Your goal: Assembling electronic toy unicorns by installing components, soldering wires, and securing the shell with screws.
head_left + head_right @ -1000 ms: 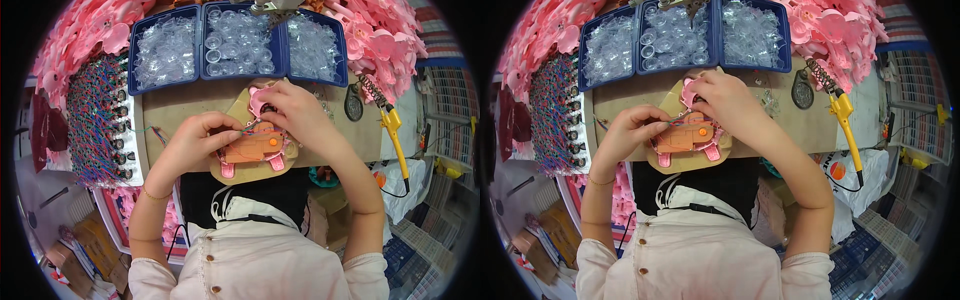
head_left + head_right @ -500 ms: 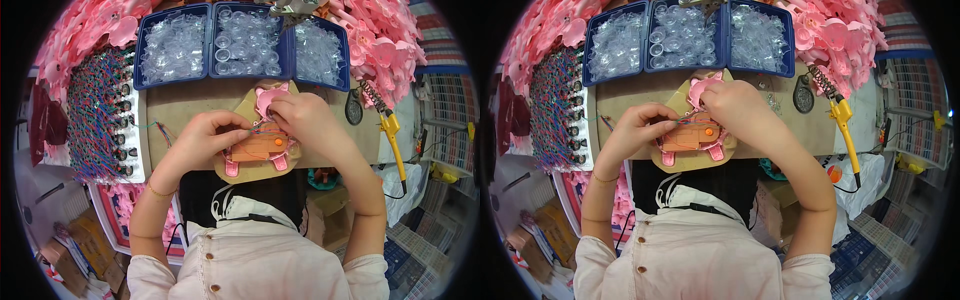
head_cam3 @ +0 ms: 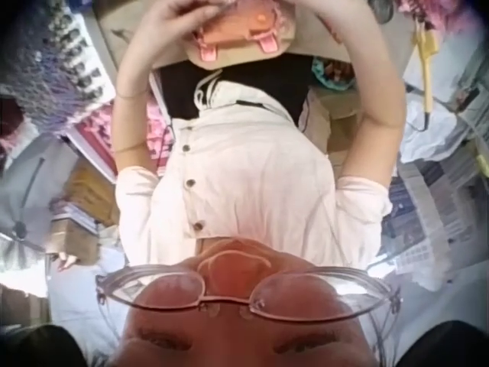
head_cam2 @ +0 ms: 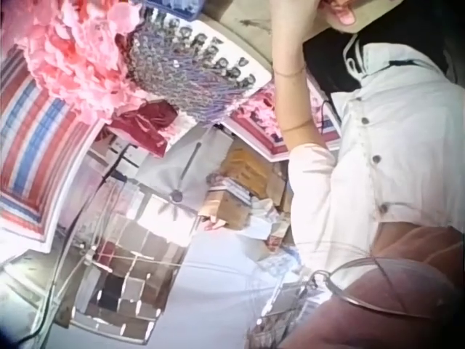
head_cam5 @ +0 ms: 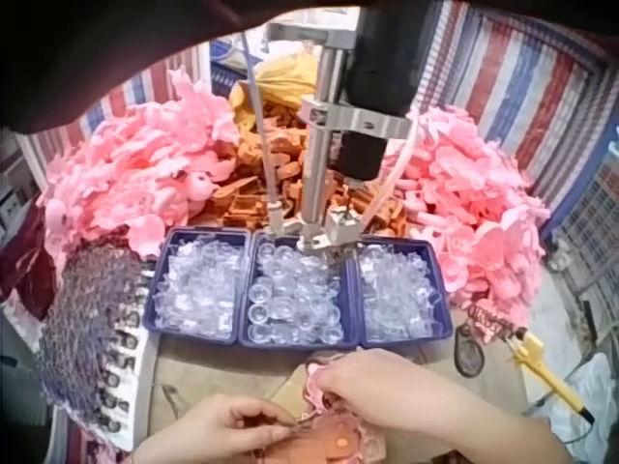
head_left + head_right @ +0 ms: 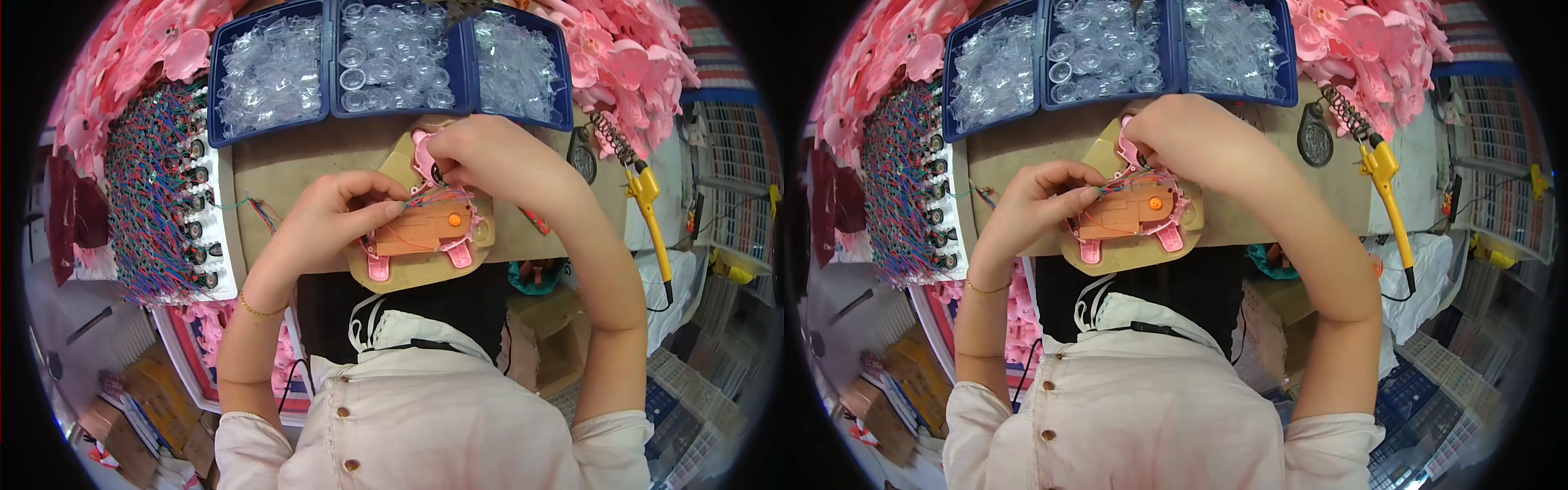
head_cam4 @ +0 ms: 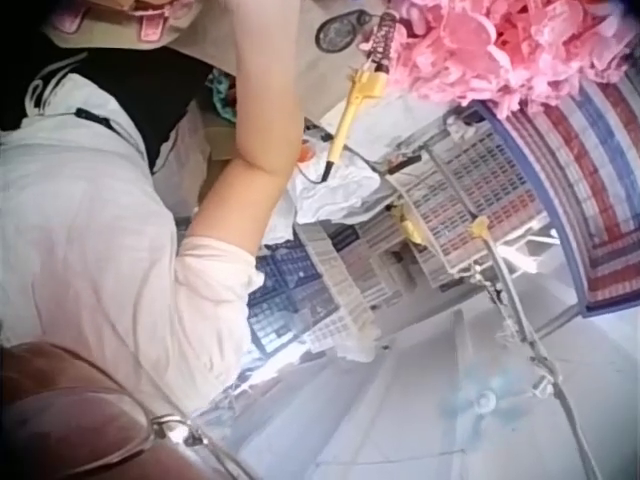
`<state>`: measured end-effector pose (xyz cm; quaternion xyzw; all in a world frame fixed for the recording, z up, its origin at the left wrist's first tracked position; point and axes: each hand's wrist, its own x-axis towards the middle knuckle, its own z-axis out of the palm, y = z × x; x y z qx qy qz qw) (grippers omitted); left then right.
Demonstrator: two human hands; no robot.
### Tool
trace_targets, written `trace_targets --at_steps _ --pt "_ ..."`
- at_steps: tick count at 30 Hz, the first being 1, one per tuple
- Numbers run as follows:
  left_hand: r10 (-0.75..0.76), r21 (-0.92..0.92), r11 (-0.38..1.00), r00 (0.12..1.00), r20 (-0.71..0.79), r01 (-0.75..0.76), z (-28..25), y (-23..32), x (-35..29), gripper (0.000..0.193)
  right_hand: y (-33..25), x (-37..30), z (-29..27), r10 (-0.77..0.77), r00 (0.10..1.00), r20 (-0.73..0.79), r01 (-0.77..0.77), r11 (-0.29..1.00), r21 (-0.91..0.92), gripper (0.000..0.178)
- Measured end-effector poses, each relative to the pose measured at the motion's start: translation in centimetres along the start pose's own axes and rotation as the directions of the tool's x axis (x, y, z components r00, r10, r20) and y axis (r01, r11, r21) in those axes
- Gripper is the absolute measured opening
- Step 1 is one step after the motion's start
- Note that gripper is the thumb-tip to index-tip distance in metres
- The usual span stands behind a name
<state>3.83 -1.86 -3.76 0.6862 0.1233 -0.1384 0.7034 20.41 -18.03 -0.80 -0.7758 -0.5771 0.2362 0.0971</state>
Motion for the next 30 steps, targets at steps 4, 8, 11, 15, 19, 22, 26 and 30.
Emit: trace_targets --at_steps 4,8,11,15,19,22,26,30 --pt "0.003 -0.016 1.000 1.000 -0.026 -0.003 -0.1 -0.4 0.2 0.019 0.0 -1.0 0.4 0.021 0.996 -0.090 -0.007 0.988 0.152 0.010" --pt "0.000 -0.001 1.000 1.000 -0.022 0.000 0.3 -0.2 0.1 0.017 -5.5 -5.6 3.0 -0.377 0.830 -0.410 0.410 0.912 -0.009 0.012" --pt "0.042 0.020 0.999 0.999 -0.028 -0.042 0.1 -0.2 0.0 0.018 -5.9 -5.2 5.9 -0.401 0.803 -0.441 0.448 0.894 0.004 0.015" --pt "0.083 0.216 0.975 0.987 -0.140 -0.051 2.0 0.3 -1.5 0.016 -4.3 -5.9 7.3 -0.202 0.807 -0.555 0.347 0.922 0.169 0.020" --pt "0.639 0.882 0.367 0.769 -0.009 -0.294 4.5 -2.0 -4.1 0.025 -2.8 -7.5 4.6 -0.185 0.781 -0.596 0.279 0.958 0.068 0.024" --pt "0.693 0.941 0.247 0.721 -0.004 -0.232 5.4 -3.4 -5.0 0.035 -1.5 -6.9 2.4 -0.085 0.915 -0.394 0.117 0.991 0.057 0.031" --pt "0.701 0.934 0.251 0.713 0.006 -0.254 5.0 -3.4 -4.4 0.034 -0.4 -5.4 1.8 -0.079 0.967 -0.242 0.122 0.978 0.168 0.028" --pt "0.709 0.901 0.309 0.705 -0.005 -0.304 5.0 -3.4 -3.9 0.033 -0.3 -6.4 2.0 -0.150 0.968 -0.200 0.143 0.989 -0.046 0.023"
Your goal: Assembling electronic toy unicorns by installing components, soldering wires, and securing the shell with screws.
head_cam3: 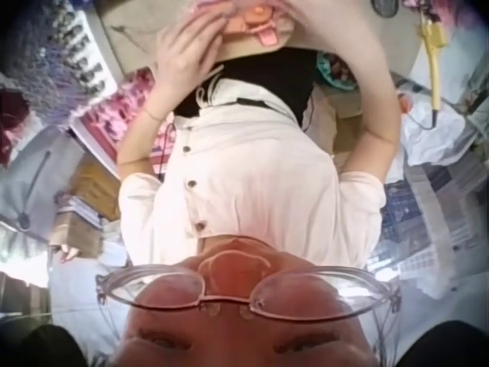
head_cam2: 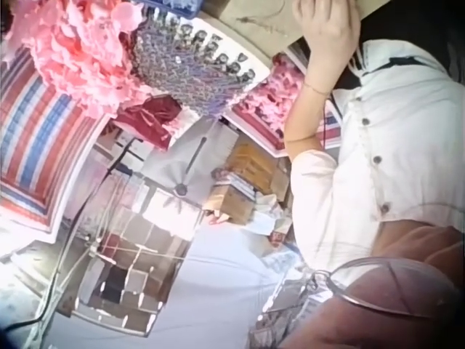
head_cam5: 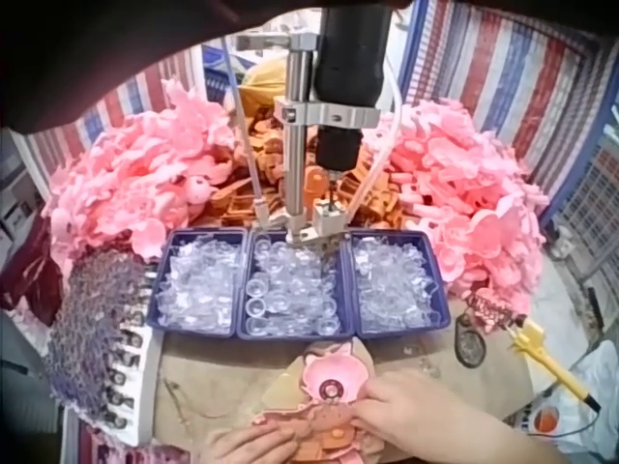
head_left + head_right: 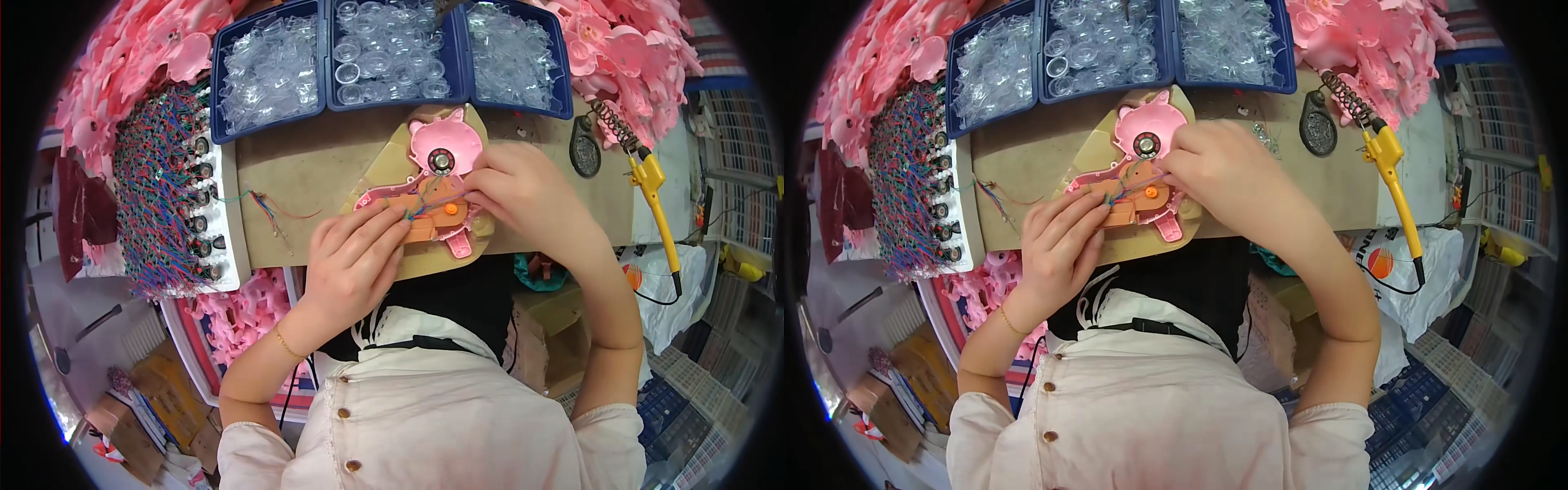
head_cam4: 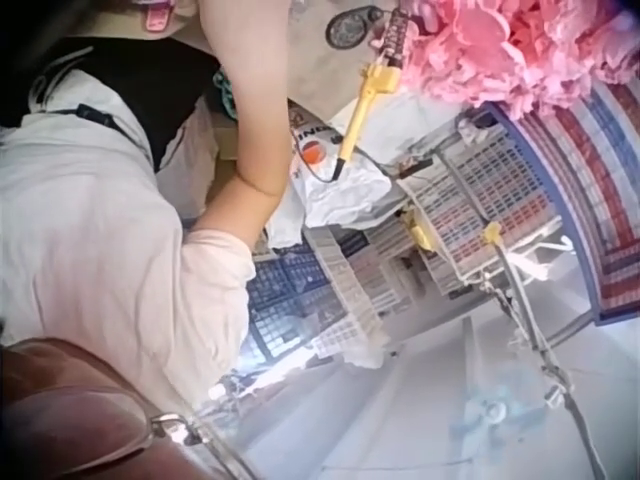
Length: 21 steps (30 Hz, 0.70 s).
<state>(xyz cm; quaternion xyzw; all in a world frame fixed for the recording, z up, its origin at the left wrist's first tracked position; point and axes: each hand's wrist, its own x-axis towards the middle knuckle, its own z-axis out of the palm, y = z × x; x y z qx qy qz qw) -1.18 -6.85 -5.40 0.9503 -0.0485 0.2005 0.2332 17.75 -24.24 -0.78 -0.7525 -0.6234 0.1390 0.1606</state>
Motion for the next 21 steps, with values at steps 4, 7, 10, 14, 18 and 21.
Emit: trace_targets --at_steps 4,7,10,14,18,21 --pt "-0.035 -0.055 0.998 0.999 -0.014 0.034 0.1 0.0 -0.1 0.034 -3.5 -1.6 -0.6 0.156 0.981 -0.117 -0.147 0.986 0.085 0.018" --pt "-0.026 -0.045 0.999 0.997 -0.079 0.023 0.1 0.4 0.4 0.036 -6.6 -2.8 0.0 0.163 0.986 -0.040 -0.155 0.974 0.163 0.015" --pt "0.035 -0.003 0.999 0.995 -0.091 -0.036 0.1 2.2 3.0 0.036 -7.1 -4.3 2.7 0.357 0.920 -0.158 -0.239 0.835 0.495 0.010" --pt "0.119 -0.051 0.992 0.993 -0.003 -0.119 0.7 2.0 4.7 0.028 -7.4 -5.3 2.4 0.626 0.776 0.083 -0.327 0.286 0.901 0.017" --pt "0.140 -0.227 0.966 0.989 0.052 -0.125 0.5 1.4 4.7 0.025 -5.9 -5.2 2.7 0.674 0.722 0.154 -0.355 0.170 0.919 0.019" --pt "0.121 -0.240 0.961 0.990 -0.069 -0.134 0.2 0.9 4.0 0.022 -4.7 -5.4 2.7 0.635 0.756 0.157 -0.459 0.345 0.819 0.016"
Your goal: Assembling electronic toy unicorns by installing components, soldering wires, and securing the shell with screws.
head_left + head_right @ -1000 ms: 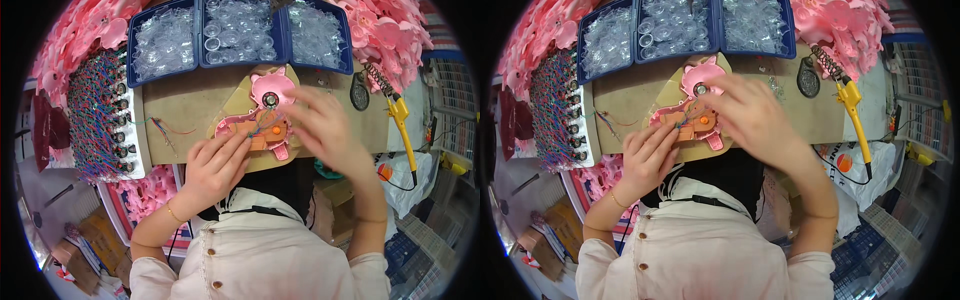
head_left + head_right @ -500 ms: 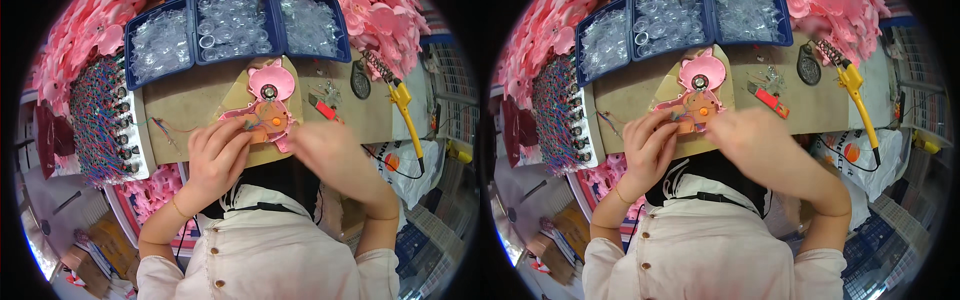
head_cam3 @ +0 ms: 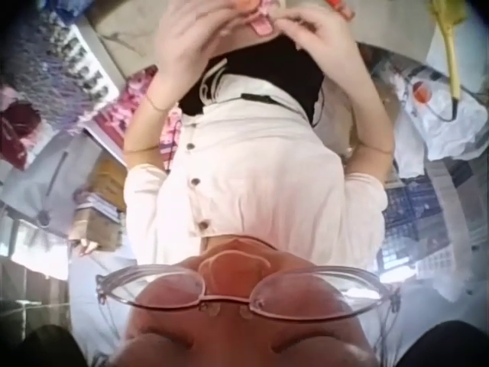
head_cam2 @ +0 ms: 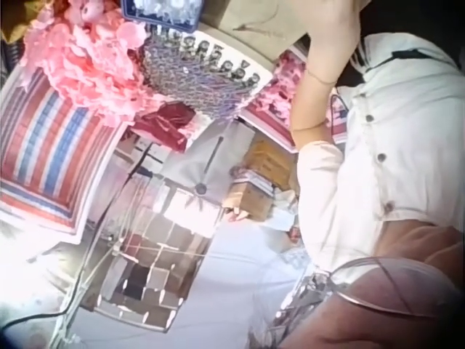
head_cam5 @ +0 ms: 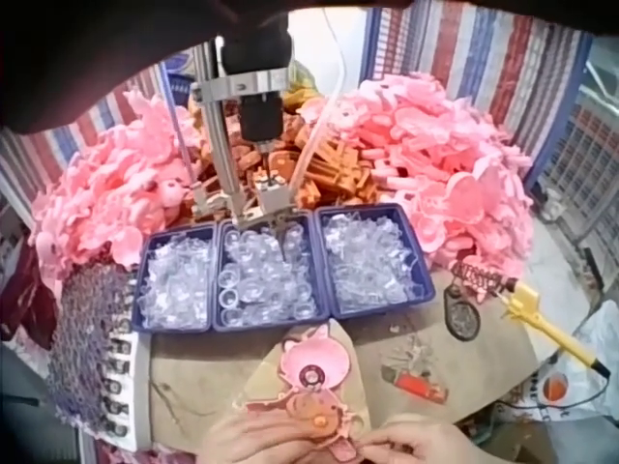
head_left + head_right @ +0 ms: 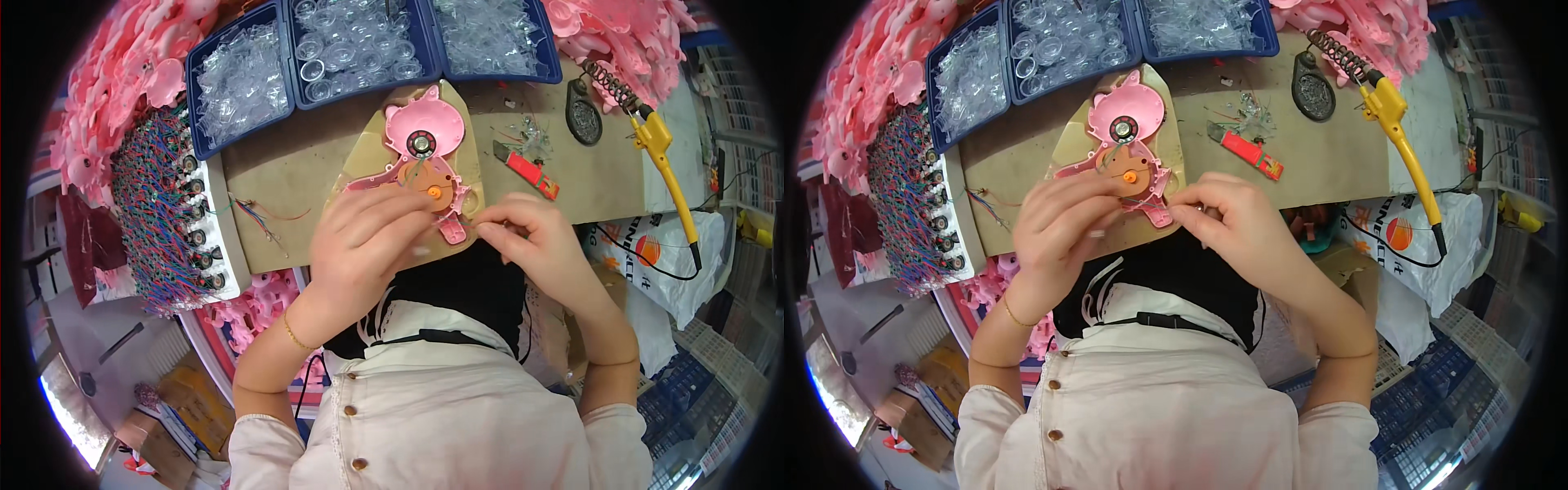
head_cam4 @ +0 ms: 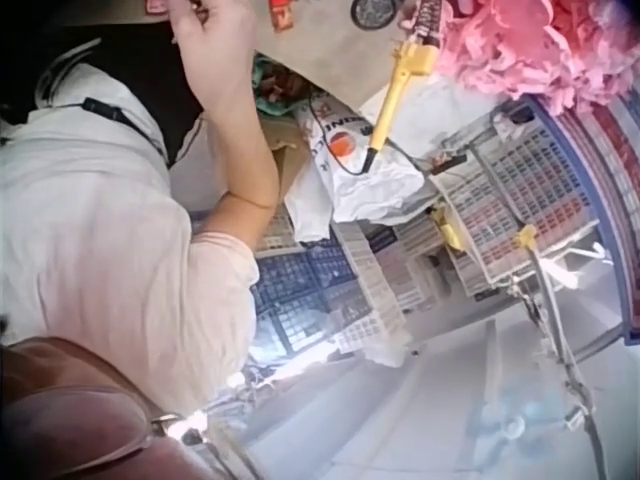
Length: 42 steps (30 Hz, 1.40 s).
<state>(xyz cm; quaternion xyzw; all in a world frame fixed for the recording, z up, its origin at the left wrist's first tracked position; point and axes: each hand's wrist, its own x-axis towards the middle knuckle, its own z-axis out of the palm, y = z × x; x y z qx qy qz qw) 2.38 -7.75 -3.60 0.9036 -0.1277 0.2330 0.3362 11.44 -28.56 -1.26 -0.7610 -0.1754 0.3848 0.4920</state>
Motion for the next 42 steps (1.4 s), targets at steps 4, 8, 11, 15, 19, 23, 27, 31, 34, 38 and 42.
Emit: trace_targets --at_steps 4,8,11,15,19,23,27,31,34,38,42 --pt "-0.063 0.162 0.985 0.998 -0.013 0.065 -0.1 -0.2 -2.6 0.022 1.1 1.0 -0.8 0.142 0.990 0.024 -0.144 0.980 0.141 0.010" --pt "0.007 0.290 0.957 1.000 0.027 -0.014 0.0 -0.1 -3.3 0.028 1.8 0.8 0.6 -0.207 0.951 -0.228 0.143 0.953 -0.268 0.008" --pt "-0.051 0.366 0.930 0.994 0.092 0.014 -0.3 0.4 -1.9 0.029 3.5 -1.2 2.3 -0.638 0.769 -0.043 0.350 0.475 -0.807 0.016" --pt "0.084 0.296 0.949 0.992 0.091 -0.108 0.0 0.1 -1.0 0.031 4.7 -1.9 3.0 -0.592 0.805 -0.049 0.406 0.608 -0.682 0.014" --pt "0.119 0.365 0.911 0.971 0.208 -0.190 -0.1 0.4 -0.9 0.027 2.6 0.0 1.2 -0.258 0.934 -0.249 0.184 0.941 -0.285 0.013" --pt "0.143 0.482 0.842 0.962 0.233 -0.242 0.5 1.2 -1.5 0.028 1.2 3.5 1.4 -0.756 0.654 -0.024 0.452 0.416 -0.789 0.013" --pt "0.112 0.486 0.847 0.966 0.233 -0.215 0.1 1.3 -1.8 0.039 0.7 4.1 0.3 -0.609 0.793 0.026 0.469 0.582 -0.664 0.017" --pt "0.165 0.460 0.835 0.934 0.317 -0.303 -0.2 0.9 -1.4 0.037 -0.2 4.4 -1.5 -0.401 0.909 0.112 0.412 0.829 -0.378 0.017" --pt "0.189 0.408 0.854 0.923 0.336 -0.323 -0.3 0.6 -1.3 0.036 -0.8 4.4 -1.0 -0.349 0.935 0.065 0.346 0.852 -0.393 0.016" --pt "0.206 0.347 0.889 0.938 0.279 -0.298 0.1 0.4 -1.4 0.027 -0.6 3.6 0.1 -0.380 0.921 -0.085 0.293 0.820 -0.491 0.014" --pt "0.194 0.285 0.921 0.948 0.252 -0.264 0.3 -0.1 -1.1 0.025 1.1 3.2 1.5 -0.569 0.817 -0.098 0.373 0.651 -0.661 0.012"
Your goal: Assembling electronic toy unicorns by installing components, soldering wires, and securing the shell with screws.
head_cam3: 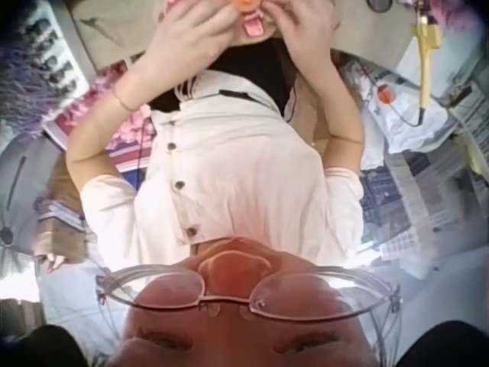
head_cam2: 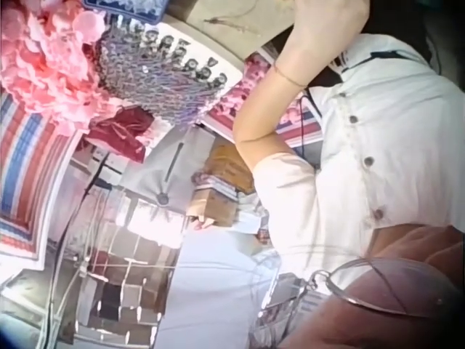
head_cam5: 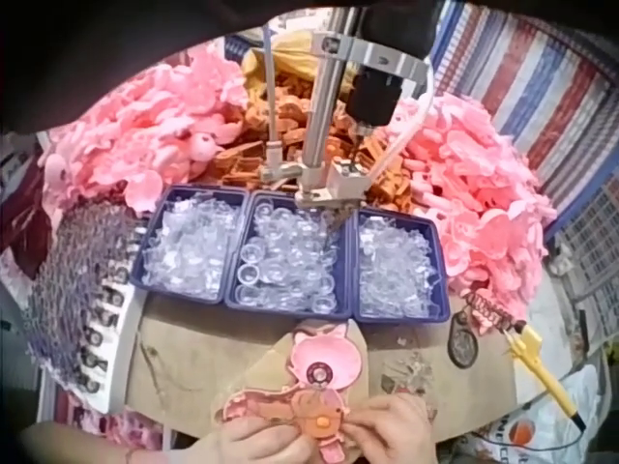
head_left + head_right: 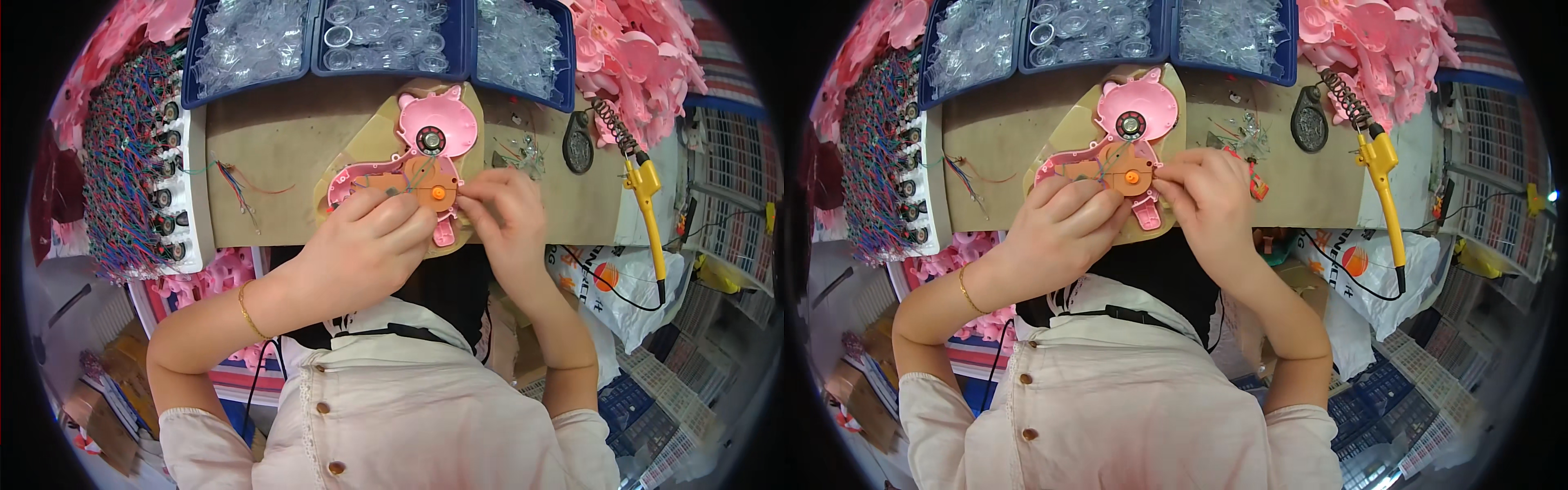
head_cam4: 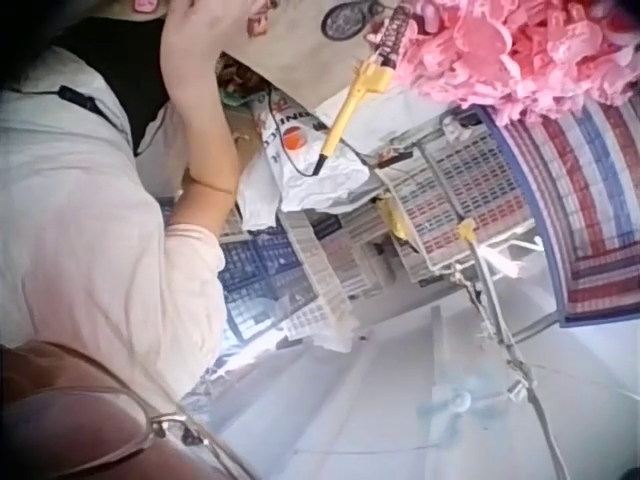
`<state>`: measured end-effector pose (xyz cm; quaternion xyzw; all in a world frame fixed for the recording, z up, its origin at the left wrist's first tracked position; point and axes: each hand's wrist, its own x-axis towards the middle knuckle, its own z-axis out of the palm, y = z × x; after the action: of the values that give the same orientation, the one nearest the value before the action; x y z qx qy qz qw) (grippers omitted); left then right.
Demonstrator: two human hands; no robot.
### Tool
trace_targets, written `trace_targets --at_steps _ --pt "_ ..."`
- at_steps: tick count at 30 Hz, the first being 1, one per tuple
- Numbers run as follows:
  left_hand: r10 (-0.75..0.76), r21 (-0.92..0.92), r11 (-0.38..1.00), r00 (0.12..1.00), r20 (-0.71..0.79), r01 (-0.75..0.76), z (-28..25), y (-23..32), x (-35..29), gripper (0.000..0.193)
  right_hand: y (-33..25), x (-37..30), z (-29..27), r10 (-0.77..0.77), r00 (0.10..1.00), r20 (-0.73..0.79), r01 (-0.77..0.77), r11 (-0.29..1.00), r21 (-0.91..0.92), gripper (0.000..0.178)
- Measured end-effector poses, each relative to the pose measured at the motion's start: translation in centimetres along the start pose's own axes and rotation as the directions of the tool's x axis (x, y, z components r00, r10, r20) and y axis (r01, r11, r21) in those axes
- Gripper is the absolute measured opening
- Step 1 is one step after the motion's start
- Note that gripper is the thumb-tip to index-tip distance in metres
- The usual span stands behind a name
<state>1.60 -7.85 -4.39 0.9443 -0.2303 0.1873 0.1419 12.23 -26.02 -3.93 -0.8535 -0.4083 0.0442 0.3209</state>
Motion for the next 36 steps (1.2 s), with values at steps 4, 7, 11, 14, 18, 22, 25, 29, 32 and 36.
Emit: trace_targets --at_steps 4,7,11,14,18,22,25,29,32,36 --pt "-0.007 -0.014 1.000 1.000 -0.021 0.006 0.1 0.0 0.2 0.022 0.3 -0.3 0.2 -0.112 0.991 -0.069 0.106 0.991 -0.086 0.013" --pt "-0.021 -0.023 1.000 1.000 -0.022 0.020 0.1 0.1 0.0 0.021 0.6 0.3 -0.4 -0.262 0.965 -0.016 0.255 0.950 -0.183 0.016" --pt "-0.038 -0.033 0.999 0.998 -0.040 0.036 0.3 0.4 -0.3 0.020 -0.2 0.9 -1.0 -0.427 0.896 0.121 0.442 0.829 -0.342 0.021" --pt "-0.033 -0.057 0.998 0.999 -0.015 0.032 0.2 0.5 -0.4 0.026 0.0 0.5 -1.0 -0.481 0.867 0.130 0.492 0.788 -0.369 0.020" --pt "-0.043 -0.077 0.996 0.998 -0.051 0.039 0.7 0.7 -0.2 0.025 0.8 1.2 -1.5 -0.450 0.885 0.119 0.464 0.843 -0.273 0.016" --pt "-0.042 -0.093 0.995 0.997 -0.058 0.037 0.9 0.1 -0.4 0.023 -1.5 4.0 -2.6 -0.172 0.909 0.379 0.286 0.920 -0.269 0.016" --pt "-0.024 -0.047 0.999 0.999 -0.022 0.023 0.5 0.3 -0.3 0.021 -1.6 4.6 -3.2 -0.119 0.886 0.449 0.259 0.929 -0.265 0.017" --pt "0.006 -0.072 0.997 0.999 -0.048 -0.010 0.1 0.2 -0.9 0.024 -0.1 4.5 -3.4 0.001 0.900 0.436 -0.100 0.974 0.205 0.015" --pt "0.022 0.011 1.000 0.998 -0.067 -0.021 1.1 0.1 -1.3 0.024 2.4 6.2 -3.1 0.121 0.969 0.216 -0.161 0.971 0.177 0.015" --pt "-0.013 0.040 0.999 1.000 -0.018 0.013 -1.1 0.7 -1.4 0.036 2.9 13.6 -1.0 -0.179 0.979 -0.095 0.158 0.967 -0.199 0.015"
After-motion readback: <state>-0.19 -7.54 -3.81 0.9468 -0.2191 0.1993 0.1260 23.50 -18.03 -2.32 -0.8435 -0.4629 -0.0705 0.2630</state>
